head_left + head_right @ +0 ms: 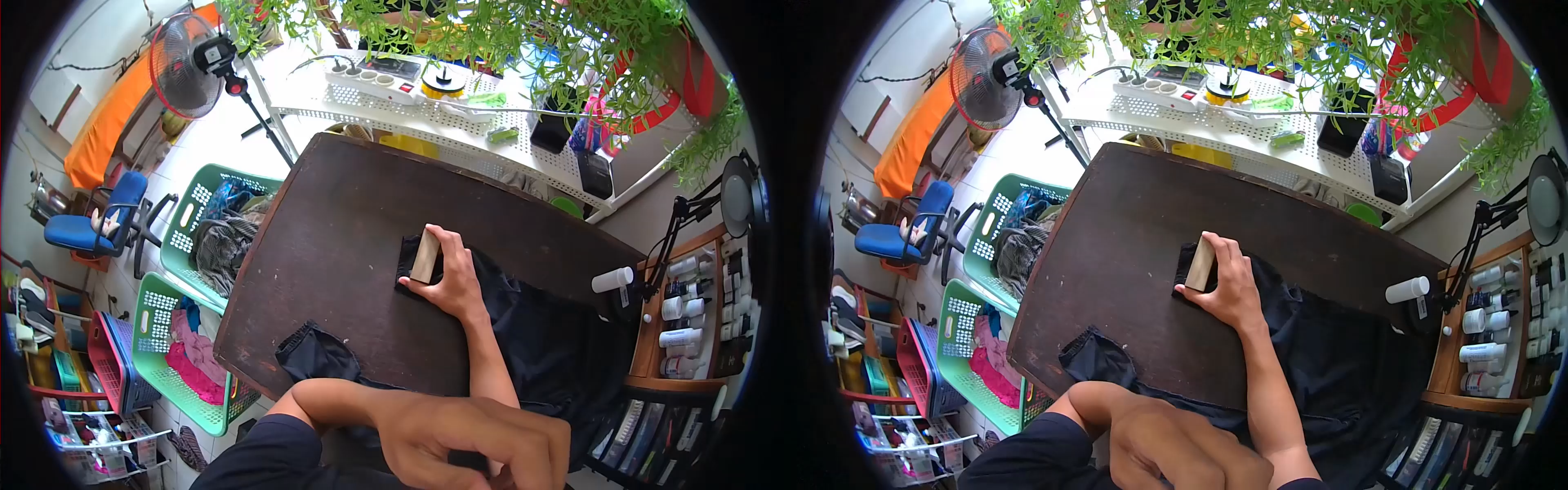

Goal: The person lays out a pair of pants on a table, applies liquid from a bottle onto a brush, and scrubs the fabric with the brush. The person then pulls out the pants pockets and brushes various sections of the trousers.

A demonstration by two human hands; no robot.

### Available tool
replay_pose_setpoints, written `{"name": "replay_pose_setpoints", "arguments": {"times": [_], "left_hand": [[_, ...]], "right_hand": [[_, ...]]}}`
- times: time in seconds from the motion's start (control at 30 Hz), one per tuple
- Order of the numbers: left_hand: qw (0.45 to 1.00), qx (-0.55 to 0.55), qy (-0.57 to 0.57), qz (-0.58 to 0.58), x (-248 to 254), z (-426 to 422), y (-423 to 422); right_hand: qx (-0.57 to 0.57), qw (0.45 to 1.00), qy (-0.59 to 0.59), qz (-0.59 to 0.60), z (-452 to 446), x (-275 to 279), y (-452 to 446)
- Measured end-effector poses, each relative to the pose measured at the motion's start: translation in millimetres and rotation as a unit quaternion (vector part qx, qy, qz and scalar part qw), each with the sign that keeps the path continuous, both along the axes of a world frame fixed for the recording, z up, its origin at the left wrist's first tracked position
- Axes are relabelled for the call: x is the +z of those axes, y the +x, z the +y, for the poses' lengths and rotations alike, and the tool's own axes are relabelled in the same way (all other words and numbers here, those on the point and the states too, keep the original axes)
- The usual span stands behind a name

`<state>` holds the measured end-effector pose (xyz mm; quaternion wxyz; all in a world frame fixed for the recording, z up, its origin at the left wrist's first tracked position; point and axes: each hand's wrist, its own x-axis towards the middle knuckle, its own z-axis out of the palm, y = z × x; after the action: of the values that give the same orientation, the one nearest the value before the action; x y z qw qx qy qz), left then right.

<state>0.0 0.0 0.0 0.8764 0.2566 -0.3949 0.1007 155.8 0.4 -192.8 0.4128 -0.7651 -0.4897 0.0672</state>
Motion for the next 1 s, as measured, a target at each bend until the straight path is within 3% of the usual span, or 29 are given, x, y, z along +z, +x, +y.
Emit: {"name": "replay_pose_setpoints", "arguments": {"times": [0.13, 0.2, 0.27, 0.33, 0.47, 0.5, 0.63, 0.8, 1.0], "left_hand": [[0.997, -0.016, 0.067, -0.025, -0.5, 7.9, 15.8], [0.996, 0.056, 0.052, -0.046, -5.0, 14.3, 20.9], [0.983, 0.181, 0.006, 0.010, -1.4, 21.3, 30.4], [0.947, 0.312, 0.038, 0.058, -18.5, 50.0, 49.9], [0.817, 0.509, 0.064, 0.262, -85.2, 121.9, 91.6], [0.822, 0.504, 0.068, 0.257, -103.2, 132.2, 98.1], [0.690, 0.591, 0.131, 0.396, -165.7, 156.7, 114.5], [0.649, 0.585, 0.225, 0.431, -206.7, 149.5, 122.7], [0.594, 0.634, 0.301, 0.392, -213.5, 147.9, 127.4]], "right_hand": [[-0.003, 1.000, -0.008, -0.009, -6.9, 2.4, 10.1], [-0.003, 1.000, 0.008, -0.009, -3.6, -1.6, 6.1], [0.004, 0.999, 0.027, -0.019, -3.3, -5.7, 6.7], [0.001, 0.999, 0.041, -0.027, -3.0, -6.2, 6.0], [0.013, 0.999, 0.027, -0.023, -3.1, -3.2, 7.2], [0.006, 0.999, 0.030, -0.026, -3.8, -2.4, 7.1], [0.008, 1.000, 0.009, 0.009, -4.5, -1.0, 7.1], [-0.025, 0.999, 0.021, 0.002, -3.5, -7.2, 7.9], [-0.071, 0.996, 0.013, -0.058, -4.9, -6.7, 8.3]]}}
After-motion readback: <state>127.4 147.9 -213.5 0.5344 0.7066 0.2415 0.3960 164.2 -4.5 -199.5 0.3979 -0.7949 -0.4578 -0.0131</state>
